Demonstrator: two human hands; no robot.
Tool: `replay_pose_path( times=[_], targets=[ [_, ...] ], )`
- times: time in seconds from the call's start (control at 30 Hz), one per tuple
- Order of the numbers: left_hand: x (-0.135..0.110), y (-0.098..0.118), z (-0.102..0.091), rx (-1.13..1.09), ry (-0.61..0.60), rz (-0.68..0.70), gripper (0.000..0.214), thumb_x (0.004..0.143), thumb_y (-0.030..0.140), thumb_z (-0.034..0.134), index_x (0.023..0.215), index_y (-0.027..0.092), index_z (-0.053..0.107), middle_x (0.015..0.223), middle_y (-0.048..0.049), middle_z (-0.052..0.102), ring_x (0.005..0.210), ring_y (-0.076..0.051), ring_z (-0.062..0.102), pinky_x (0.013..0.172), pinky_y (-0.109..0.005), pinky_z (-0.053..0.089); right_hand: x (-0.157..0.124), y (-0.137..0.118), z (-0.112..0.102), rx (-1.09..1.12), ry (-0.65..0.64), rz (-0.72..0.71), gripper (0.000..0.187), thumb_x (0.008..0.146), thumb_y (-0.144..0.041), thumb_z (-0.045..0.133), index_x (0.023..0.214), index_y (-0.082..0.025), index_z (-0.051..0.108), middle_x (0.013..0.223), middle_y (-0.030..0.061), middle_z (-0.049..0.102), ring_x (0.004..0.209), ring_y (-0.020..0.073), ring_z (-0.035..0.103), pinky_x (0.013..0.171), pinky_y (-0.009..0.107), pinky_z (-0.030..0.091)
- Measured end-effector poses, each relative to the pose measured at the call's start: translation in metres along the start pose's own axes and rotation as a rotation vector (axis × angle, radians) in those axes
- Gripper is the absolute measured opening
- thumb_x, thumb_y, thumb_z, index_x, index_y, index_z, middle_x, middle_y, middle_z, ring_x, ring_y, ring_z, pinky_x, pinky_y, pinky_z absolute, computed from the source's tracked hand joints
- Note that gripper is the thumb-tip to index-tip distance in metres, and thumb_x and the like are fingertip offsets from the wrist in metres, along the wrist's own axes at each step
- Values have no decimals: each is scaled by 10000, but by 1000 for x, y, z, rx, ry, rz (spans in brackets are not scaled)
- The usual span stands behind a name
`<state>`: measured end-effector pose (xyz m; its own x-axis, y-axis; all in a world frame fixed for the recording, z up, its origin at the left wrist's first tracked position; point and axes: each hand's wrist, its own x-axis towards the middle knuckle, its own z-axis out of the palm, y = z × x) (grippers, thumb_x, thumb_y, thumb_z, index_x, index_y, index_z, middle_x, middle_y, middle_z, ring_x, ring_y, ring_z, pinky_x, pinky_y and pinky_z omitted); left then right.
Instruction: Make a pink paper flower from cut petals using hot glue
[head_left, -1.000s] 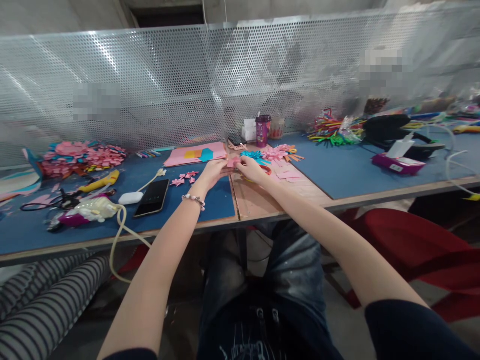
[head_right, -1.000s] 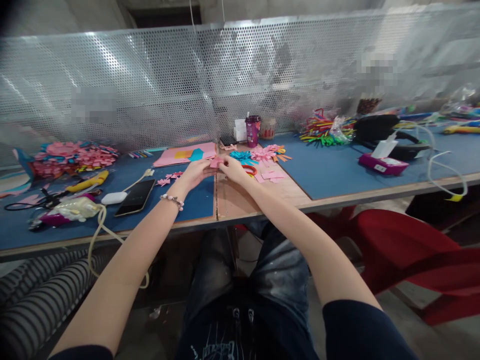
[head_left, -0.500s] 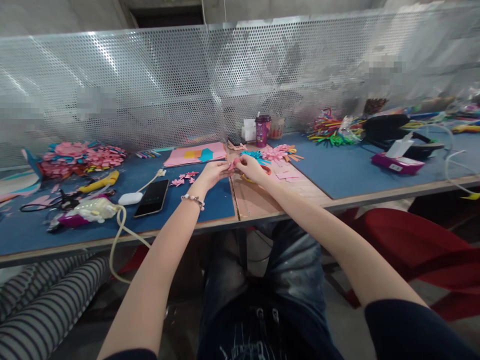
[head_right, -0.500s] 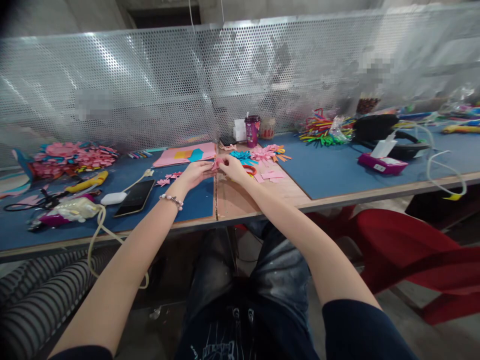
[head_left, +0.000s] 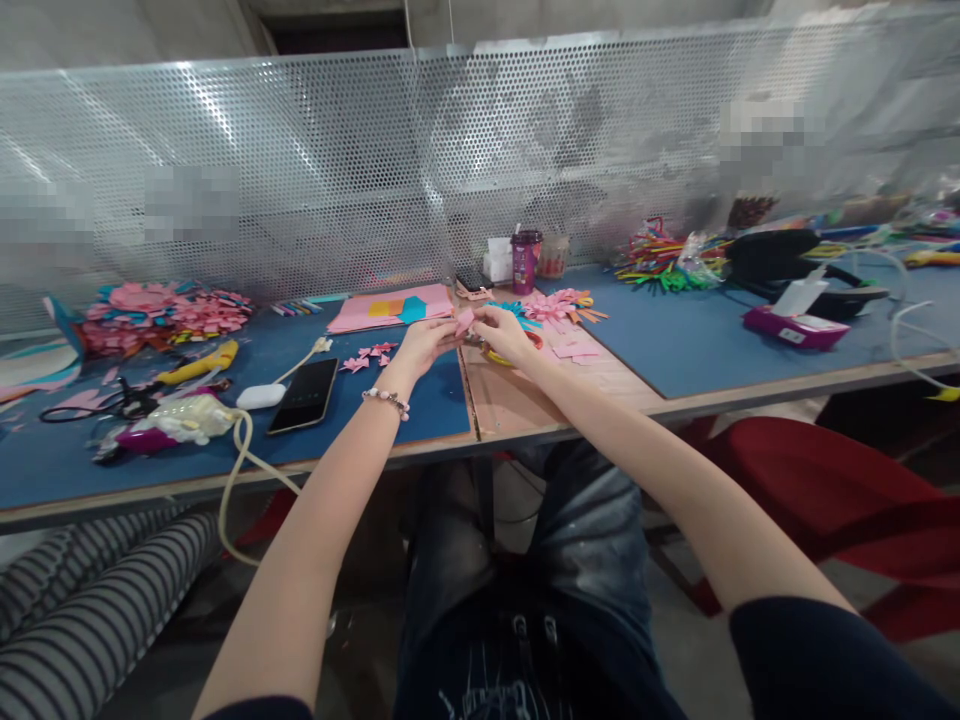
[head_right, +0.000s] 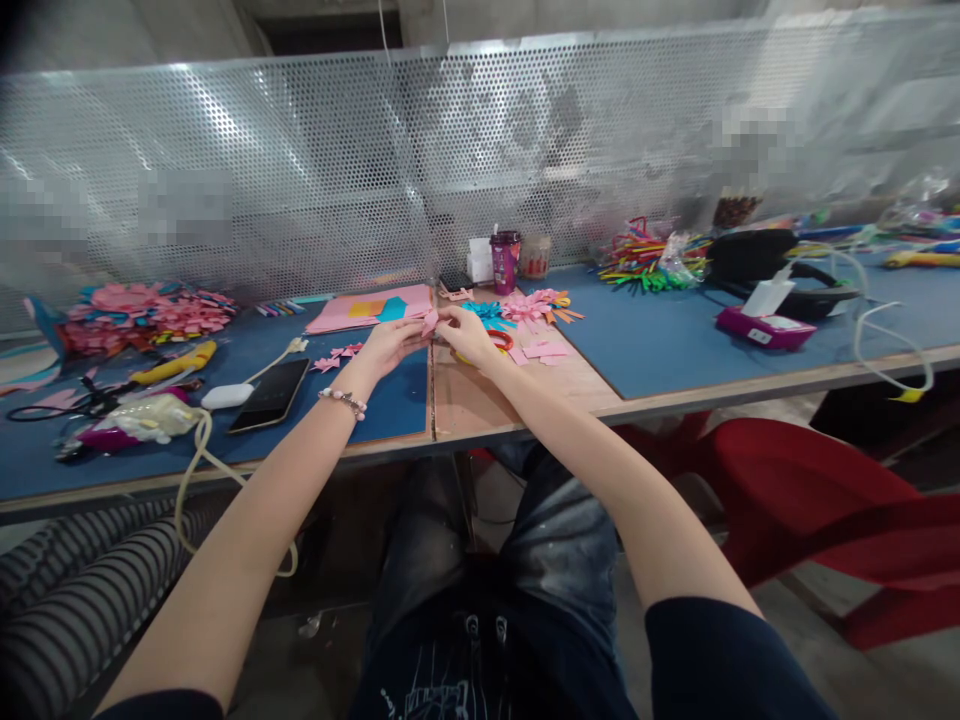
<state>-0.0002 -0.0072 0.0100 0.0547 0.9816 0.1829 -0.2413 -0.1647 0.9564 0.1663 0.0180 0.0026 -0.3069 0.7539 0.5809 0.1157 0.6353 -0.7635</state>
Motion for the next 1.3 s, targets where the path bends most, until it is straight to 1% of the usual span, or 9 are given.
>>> replay_pose_path(
  times=[0.07,0.17,0.33,0.5,0.67,0.8,0.93,1.07,1.3],
  targets=[
    [0,0,1,6,-6,9,92,720,93,723,809,106,703,784,-72,728,763,-149,693,886,-350,532,-2,-1,0,4,1,11,240,813,-339,563,938,-149,639,803,28,658,590,121,564,476,218,424],
    [-1,0,2,26,-35,24,177,675,80,767,842,99,713,832,-83,737,813,-165,699,904,-354,524,-1,-1,0,0,30,27,302,810,-422,601,919,-142,635,751,27,642,529,112,539,429,215,397],
    [0,-1,1,61,-52,42,266,632,107,822,874,102,712,864,-86,741,819,-170,703,916,-370,526,1,1,-1,11,41,57,280,808,-419,599,868,-148,627,711,17,637,480,91,502,390,197,356],
    [1,-1,1,76,-19,32,152,726,170,761,852,106,706,805,-84,737,737,-169,705,878,-388,544,1,1,-1,11,17,54,275,812,-414,585,850,-147,640,685,9,630,455,86,487,390,201,358],
    [1,1,2,86,2,17,135,733,179,750,834,100,708,791,-97,736,718,-184,709,863,-397,549,1,2,-1,-30,23,20,275,814,-405,578,854,-142,652,679,11,627,504,103,515,428,204,373],
    [2,1,1,83,16,15,142,724,181,748,837,104,710,784,-97,738,724,-192,710,838,-393,560,2,4,-1,-85,39,-31,264,810,-388,590,872,-141,659,712,17,640,578,121,549,509,220,415],
    [4,0,-1,71,33,22,146,720,176,745,841,108,700,794,-97,740,756,-193,714,834,-382,565,4,10,1,-146,52,-95,236,814,-338,593,934,-148,663,820,30,674,656,134,574,618,250,457],
    [3,0,0,62,49,22,146,725,185,742,836,103,694,761,-81,728,701,-167,701,823,-364,566,7,22,3,-224,83,-153,273,792,-327,629,1002,-155,659,932,51,682,724,157,578,694,287,470],
    [2,1,1,42,73,18,122,727,174,733,805,99,677,730,-70,711,668,-147,689,812,-354,564,9,28,2,-326,60,-298,229,841,-323,599,988,-162,670,976,67,662,708,152,557,719,289,462]
  ],
)
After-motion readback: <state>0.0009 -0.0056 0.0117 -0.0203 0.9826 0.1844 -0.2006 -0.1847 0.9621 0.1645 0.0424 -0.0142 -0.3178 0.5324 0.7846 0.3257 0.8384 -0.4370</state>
